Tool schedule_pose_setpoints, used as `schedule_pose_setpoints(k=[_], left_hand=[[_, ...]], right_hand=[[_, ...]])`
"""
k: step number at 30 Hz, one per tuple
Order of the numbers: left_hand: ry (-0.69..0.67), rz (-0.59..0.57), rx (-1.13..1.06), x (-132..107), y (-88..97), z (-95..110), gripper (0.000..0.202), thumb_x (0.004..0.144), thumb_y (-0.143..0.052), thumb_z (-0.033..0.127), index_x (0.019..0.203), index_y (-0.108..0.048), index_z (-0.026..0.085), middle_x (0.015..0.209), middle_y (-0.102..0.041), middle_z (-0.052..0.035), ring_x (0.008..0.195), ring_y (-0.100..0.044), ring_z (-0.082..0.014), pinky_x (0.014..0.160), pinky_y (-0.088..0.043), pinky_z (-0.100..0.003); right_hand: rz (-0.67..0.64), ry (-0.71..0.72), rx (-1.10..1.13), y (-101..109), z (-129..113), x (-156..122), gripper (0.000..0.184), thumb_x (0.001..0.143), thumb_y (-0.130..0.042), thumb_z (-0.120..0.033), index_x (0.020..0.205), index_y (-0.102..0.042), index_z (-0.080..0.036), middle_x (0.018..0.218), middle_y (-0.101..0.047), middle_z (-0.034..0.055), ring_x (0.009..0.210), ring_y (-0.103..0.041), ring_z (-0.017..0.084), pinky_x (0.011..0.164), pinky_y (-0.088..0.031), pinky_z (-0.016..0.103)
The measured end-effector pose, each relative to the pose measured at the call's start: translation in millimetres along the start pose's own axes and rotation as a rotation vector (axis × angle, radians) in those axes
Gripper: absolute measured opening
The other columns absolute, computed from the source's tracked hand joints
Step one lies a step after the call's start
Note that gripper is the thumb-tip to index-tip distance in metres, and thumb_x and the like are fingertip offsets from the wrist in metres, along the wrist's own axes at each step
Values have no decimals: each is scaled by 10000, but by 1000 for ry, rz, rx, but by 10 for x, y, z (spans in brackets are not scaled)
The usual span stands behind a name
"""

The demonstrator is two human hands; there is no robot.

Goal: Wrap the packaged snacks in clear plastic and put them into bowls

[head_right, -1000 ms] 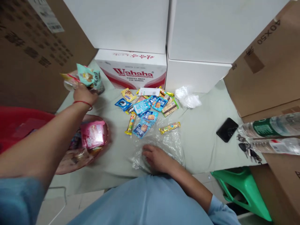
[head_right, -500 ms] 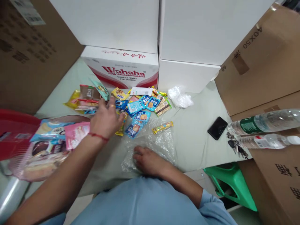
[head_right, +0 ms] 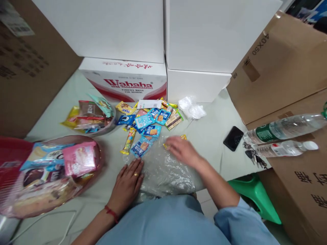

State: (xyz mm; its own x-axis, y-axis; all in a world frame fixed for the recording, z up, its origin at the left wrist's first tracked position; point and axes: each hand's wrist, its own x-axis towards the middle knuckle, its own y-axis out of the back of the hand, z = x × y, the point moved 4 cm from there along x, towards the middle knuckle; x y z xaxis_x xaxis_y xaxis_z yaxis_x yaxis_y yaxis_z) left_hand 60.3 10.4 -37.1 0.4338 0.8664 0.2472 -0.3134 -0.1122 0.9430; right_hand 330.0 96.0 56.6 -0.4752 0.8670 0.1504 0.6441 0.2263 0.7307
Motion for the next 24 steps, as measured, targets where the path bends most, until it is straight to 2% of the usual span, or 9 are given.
schedule_pose_setpoints(k=[1,3,7,9,11,14,16,19,24], left_hand=[[-10,7,1,-39,2,6,496,1047,-399,305,1508,-536,185,1543,-573,-149,1402,-576,-295,1162,-410,-502],[-24,13,-7,-93,2,19,511,1045,-411,302,1533,-508,184,1551,-565,-151,1411,-568,-294,1174,-399,-501],[-52,4,-27,-176,-6,-4,529,1043,-427,309,1555,-478,189,1568,-546,-151,1427,-554,-289,1188,-395,-499],[-80,11,-30,-215,-1,-30,537,1044,-431,315,1563,-460,182,1570,-545,-150,1431,-550,-286,1190,-394,-492],[-104,20,-36,-243,8,-51,550,1041,-441,311,1573,-439,175,1568,-549,-145,1429,-550,-285,1194,-388,-488],[-116,33,-47,-251,23,-61,573,1030,-463,297,1589,-416,179,1564,-554,-138,1425,-554,-287,1205,-373,-484],[-118,40,-55,-241,30,-56,594,1023,-475,297,1601,-398,185,1561,-559,-132,1423,-558,-286,1211,-366,-480],[-117,35,-65,-224,26,-44,616,1016,-476,293,1617,-376,205,1556,-567,-118,1420,-563,-275,1222,-359,-472],[-109,23,-56,-217,6,-42,615,1017,-453,299,1621,-374,214,1547,-576,-117,1418,-567,-272,1231,-348,-473]], right_hand=[[54,-51,-106,147,166,173,326,1022,-522,-214,1305,-682,-236,1359,-691,112,1274,-633,236,1080,-506,408],[11,-135,-289,299,467,538,410,949,-524,-109,1312,-682,-216,1412,-656,111,1291,-612,272,1062,-503,420],[-167,-212,-412,261,784,1013,520,900,-533,-70,1382,-629,-241,1515,-579,92,1340,-554,295,1028,-480,401],[-147,-318,-371,241,844,1037,432,854,-628,-111,1262,-685,-243,1424,-632,97,1268,-579,303,960,-475,365],[-63,-458,-299,284,891,951,248,767,-731,-146,1006,-727,-214,1243,-694,105,1124,-621,298,870,-459,331],[52,-598,-208,415,977,777,150,711,-789,-212,742,-644,-195,915,-694,69,868,-618,235,736,-415,294],[128,-663,-146,488,1062,717,214,795,-740,-328,705,-594,-199,739,-624,24,722,-559,185,654,-382,278],[276,-775,-25,475,1211,756,335,908,-591,-484,728,-560,-204,632,-541,-15,604,-466,145,570,-344,263],[423,-829,166,135,1322,1054,329,878,-601,-528,855,-612,-199,711,-631,-8,684,-554,162,607,-432,252]])
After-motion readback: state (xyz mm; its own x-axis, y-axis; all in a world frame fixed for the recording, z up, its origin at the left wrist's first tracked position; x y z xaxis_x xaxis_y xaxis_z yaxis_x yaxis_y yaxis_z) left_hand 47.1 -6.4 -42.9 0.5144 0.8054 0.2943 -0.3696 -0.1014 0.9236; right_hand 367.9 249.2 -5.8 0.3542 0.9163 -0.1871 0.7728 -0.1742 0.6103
